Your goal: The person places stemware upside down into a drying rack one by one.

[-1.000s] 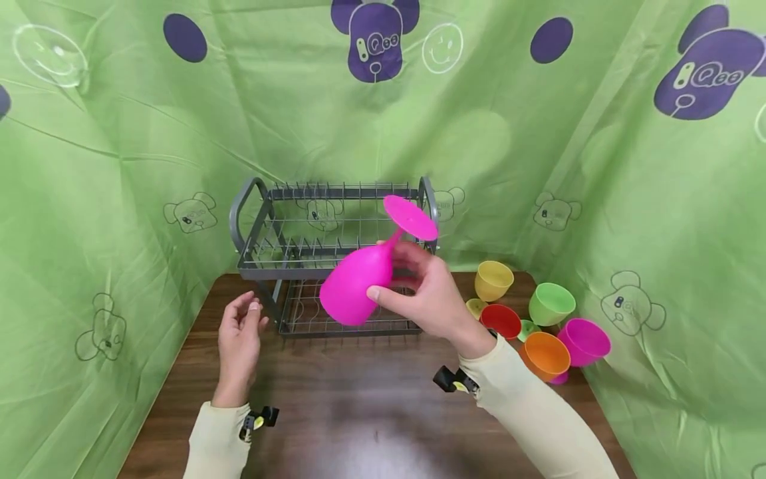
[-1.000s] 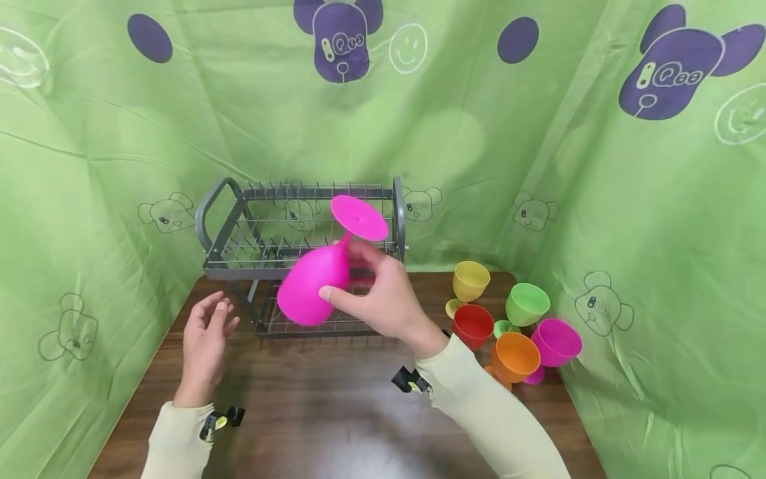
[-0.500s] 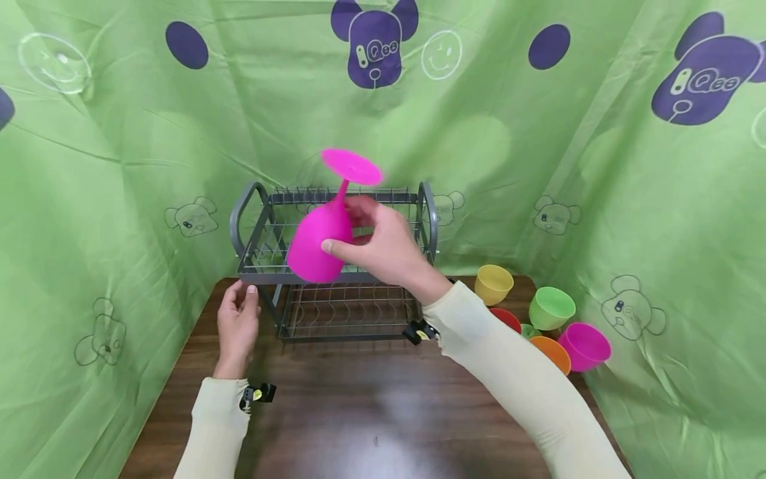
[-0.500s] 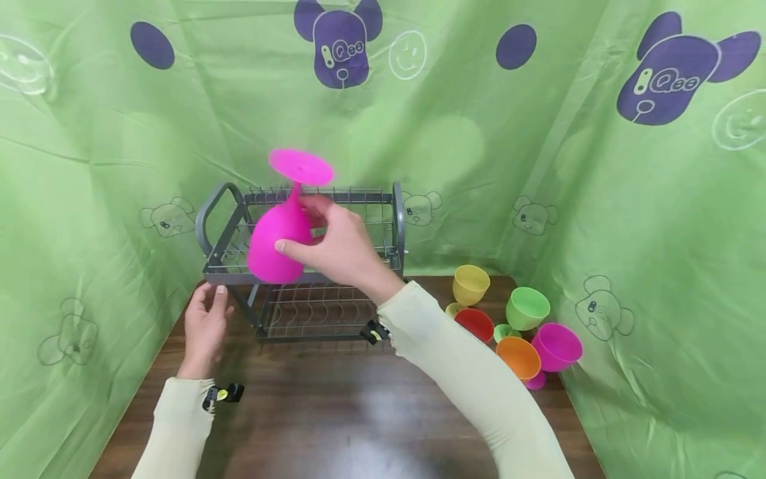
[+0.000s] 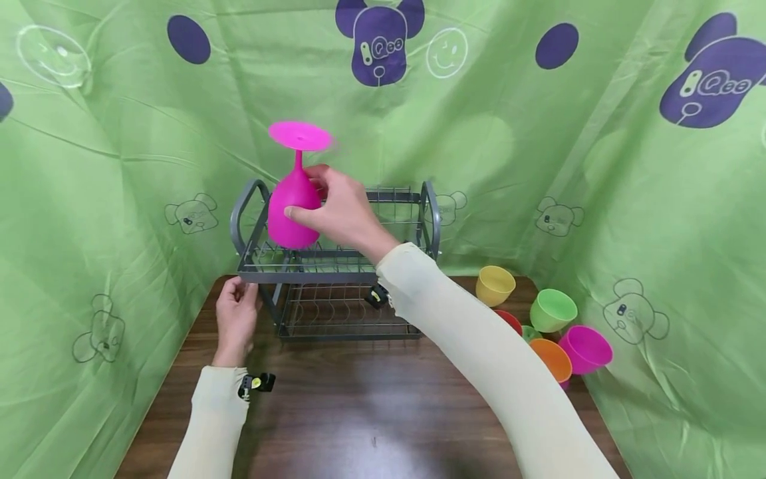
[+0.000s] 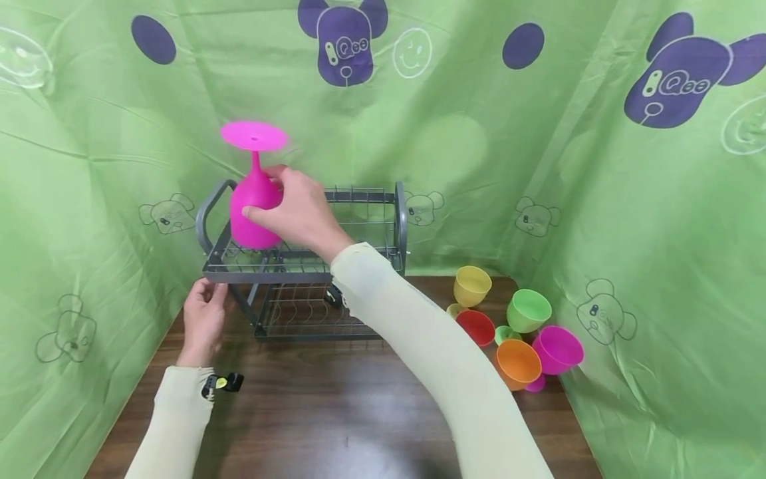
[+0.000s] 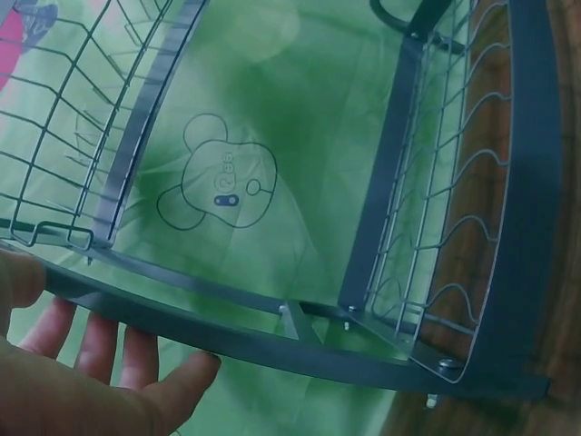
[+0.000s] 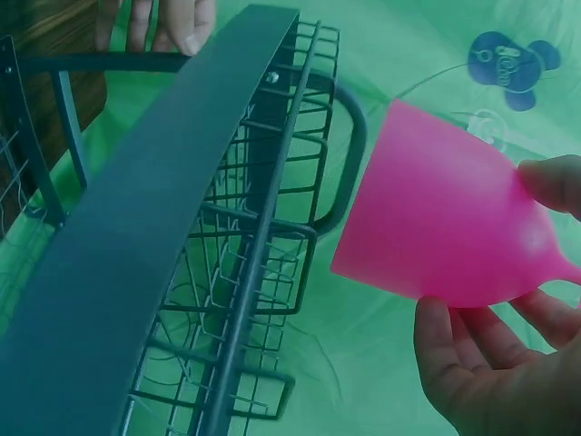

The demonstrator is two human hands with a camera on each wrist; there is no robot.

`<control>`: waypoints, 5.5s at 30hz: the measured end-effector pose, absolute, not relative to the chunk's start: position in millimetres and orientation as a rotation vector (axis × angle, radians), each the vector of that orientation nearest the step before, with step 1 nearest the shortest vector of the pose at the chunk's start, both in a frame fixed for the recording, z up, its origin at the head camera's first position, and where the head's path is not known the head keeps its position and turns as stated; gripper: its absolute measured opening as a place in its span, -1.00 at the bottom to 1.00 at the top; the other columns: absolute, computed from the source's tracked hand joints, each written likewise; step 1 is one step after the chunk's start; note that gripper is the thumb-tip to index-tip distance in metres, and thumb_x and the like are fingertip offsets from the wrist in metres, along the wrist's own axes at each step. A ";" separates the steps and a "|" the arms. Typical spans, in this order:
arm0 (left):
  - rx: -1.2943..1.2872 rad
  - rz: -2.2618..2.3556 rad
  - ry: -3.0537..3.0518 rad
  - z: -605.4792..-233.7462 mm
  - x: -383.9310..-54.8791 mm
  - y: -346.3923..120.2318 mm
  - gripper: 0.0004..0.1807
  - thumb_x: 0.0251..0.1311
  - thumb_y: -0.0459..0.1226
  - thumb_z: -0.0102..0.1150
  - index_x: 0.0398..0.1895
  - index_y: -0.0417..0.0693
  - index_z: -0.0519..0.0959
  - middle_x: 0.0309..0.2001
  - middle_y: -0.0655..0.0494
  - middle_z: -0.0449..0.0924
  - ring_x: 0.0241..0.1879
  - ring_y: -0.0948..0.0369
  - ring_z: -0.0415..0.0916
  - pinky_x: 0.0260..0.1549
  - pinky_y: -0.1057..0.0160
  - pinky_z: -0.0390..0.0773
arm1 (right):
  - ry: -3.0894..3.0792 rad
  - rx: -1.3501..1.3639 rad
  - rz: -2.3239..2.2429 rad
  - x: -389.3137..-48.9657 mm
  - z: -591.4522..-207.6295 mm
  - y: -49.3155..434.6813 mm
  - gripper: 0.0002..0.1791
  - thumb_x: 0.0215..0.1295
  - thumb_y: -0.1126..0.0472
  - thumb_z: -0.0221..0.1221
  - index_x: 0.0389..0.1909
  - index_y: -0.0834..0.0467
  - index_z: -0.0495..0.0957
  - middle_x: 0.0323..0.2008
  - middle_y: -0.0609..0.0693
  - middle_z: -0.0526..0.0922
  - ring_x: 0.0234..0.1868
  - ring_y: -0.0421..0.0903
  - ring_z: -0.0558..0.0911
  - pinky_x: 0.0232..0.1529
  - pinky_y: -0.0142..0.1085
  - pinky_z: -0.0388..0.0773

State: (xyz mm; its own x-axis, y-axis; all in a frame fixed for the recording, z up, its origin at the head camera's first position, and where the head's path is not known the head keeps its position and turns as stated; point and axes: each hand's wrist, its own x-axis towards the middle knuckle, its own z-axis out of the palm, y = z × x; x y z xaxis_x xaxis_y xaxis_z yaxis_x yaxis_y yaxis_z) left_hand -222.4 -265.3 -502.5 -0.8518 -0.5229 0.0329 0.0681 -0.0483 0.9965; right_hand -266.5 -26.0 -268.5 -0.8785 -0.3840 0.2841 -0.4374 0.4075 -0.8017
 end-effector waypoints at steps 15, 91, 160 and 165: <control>0.463 -1.940 -1.849 -503.7 -224.8 -259.9 -0.90 0.50 -0.13 0.25 -0.14 0.14 0.53 -0.34 0.24 0.35 -0.38 0.35 0.43 -0.41 0.47 0.56 | -2.701 0.655 1.434 -305.5 -282.2 -56.6 -0.25 0.30 0.02 0.48 0.47 0.02 0.43 0.17 -0.08 0.66 0.15 -0.16 0.67 0.08 -0.30 0.74; 0.348 -1.528 -2.219 -480.3 -143.5 -207.5 -0.48 0.53 -0.06 0.19 0.40 -0.11 0.48 0.28 -0.02 0.58 0.19 0.21 0.55 0.03 0.60 0.42 | -2.389 0.865 1.655 -192.4 -323.8 57.3 -0.28 0.29 0.07 0.47 0.45 -0.04 0.46 0.36 -0.17 0.56 0.35 -0.17 0.57 0.27 -0.26 0.66; -0.101 -1.993 -2.371 -526.0 -67.3 -107.0 -0.65 0.36 -0.28 0.39 0.17 0.12 0.62 0.17 0.14 0.65 0.18 0.03 0.61 0.12 0.23 0.72 | -1.418 -0.422 1.865 -59.9 -544.2 300.5 -0.42 0.10 0.70 0.37 0.20 0.53 0.53 0.03 0.09 0.80 0.02 -0.11 0.78 0.09 -0.42 0.69; -0.071 -2.010 -2.386 -527.2 -65.9 -106.2 -0.65 0.35 -0.29 0.40 0.15 0.16 0.62 0.16 0.18 0.66 0.18 0.09 0.61 0.11 0.29 0.70 | -1.379 -0.475 1.847 -54.2 -550.6 308.4 -0.41 0.08 0.71 0.38 0.19 0.54 0.54 -0.01 0.13 0.81 -0.08 -0.13 0.82 0.01 -0.41 0.71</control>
